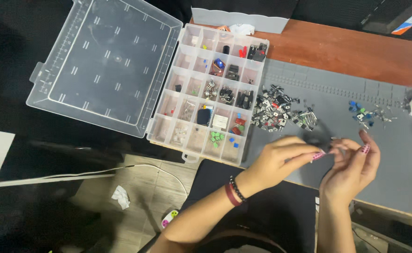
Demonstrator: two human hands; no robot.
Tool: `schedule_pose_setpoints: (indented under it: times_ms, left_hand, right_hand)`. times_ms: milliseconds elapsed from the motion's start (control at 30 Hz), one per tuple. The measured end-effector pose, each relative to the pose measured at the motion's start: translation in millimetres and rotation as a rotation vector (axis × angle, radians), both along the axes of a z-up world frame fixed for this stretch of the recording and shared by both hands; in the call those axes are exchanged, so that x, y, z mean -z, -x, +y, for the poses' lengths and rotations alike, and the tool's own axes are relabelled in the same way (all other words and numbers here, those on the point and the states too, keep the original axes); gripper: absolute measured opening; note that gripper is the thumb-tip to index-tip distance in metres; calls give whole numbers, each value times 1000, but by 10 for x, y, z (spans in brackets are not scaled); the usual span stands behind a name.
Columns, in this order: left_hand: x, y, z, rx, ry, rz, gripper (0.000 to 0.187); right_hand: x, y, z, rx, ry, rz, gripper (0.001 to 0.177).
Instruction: The person sorts a pile of small electronic components on a gray mat, picking them up one by one and placing them into specific compartments of a clear plastic organizer box. The person handles various items including resistors, capacitors, and diodes.
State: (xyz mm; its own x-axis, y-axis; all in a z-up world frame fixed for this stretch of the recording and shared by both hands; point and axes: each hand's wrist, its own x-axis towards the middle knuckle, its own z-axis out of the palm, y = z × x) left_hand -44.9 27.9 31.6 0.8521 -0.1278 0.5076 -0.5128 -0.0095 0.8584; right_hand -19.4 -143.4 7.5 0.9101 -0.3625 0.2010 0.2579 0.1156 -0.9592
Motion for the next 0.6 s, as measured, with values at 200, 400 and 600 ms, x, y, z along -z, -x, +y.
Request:
schedule_pose_setpoints:
  times_ms: [200, 400, 600]
  left_hand:
    - [-495, 39, 748, -351, -211, -118, 19]
    - [-697, -450, 1901, -795, -473, -17, 14]
    - [-141, -1086, 2442, -849, -767, -79, 7]
  right_hand:
    - [248, -4, -82, 30, -23, 30, 19]
    - [187, 4, -52, 7, 49, 37, 22]
    - [221, -11, -86, -12, 12, 44, 18]
